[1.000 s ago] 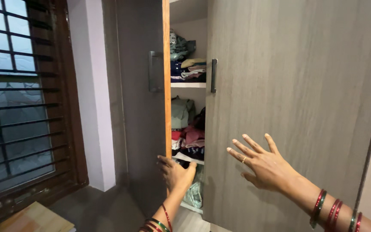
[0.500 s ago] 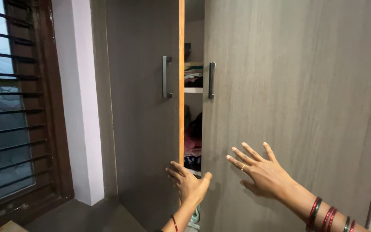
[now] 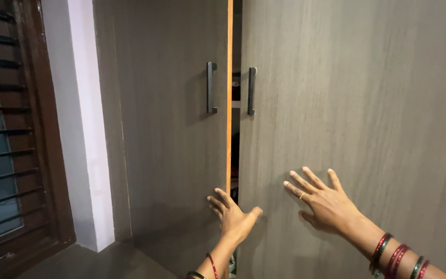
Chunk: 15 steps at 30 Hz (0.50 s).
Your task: The person opens and closes multiple drawers and cabinet doors in a wardrobe unit. They pull out drawers containing clothes and miscellaneous items, then close them, and open and close cabinet doors revealing folded clothes and storage compartments.
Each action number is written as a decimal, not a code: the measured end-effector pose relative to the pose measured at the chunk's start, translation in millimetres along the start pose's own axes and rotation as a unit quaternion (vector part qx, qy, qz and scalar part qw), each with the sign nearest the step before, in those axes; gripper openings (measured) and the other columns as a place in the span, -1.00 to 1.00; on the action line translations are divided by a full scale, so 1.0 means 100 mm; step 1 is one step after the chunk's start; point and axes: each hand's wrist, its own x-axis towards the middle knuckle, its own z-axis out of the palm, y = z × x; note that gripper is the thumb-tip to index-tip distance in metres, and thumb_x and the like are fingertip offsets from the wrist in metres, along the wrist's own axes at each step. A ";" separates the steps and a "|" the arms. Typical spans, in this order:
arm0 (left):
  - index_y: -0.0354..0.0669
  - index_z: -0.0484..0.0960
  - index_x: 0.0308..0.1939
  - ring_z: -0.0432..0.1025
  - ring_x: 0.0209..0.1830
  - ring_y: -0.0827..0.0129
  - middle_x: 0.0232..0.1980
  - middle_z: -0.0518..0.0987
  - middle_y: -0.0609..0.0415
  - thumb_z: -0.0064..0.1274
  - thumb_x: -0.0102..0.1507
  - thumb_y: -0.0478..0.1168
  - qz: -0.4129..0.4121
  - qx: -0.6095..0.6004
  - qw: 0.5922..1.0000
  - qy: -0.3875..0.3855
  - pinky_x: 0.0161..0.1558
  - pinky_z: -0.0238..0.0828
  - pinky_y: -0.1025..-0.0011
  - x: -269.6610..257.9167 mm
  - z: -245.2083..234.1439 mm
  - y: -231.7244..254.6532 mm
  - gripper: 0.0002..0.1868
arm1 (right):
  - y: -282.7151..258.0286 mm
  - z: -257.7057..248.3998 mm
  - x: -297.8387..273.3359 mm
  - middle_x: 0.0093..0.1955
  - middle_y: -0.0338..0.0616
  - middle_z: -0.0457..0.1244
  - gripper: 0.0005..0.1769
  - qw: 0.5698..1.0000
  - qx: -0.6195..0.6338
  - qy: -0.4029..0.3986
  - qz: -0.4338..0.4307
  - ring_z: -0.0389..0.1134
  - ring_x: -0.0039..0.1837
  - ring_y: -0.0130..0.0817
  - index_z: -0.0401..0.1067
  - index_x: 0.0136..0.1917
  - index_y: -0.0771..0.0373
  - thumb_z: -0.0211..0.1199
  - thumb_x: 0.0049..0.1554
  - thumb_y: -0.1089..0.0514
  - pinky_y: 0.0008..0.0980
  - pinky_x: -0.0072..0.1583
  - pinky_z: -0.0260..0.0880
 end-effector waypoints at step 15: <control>-0.11 -0.60 0.58 -0.55 0.66 -0.27 0.61 -0.65 -0.43 0.34 0.00 0.18 0.042 0.010 0.998 -0.056 0.57 -0.14 -0.02 0.42 0.16 -0.16 0.52 | -0.04 0.02 0.02 0.77 -0.48 -0.44 -0.04 1.000 0.010 0.002 0.025 -0.53 0.71 -0.33 -0.22 0.69 -0.22 0.22 0.19 -0.16 0.28 0.59 -0.39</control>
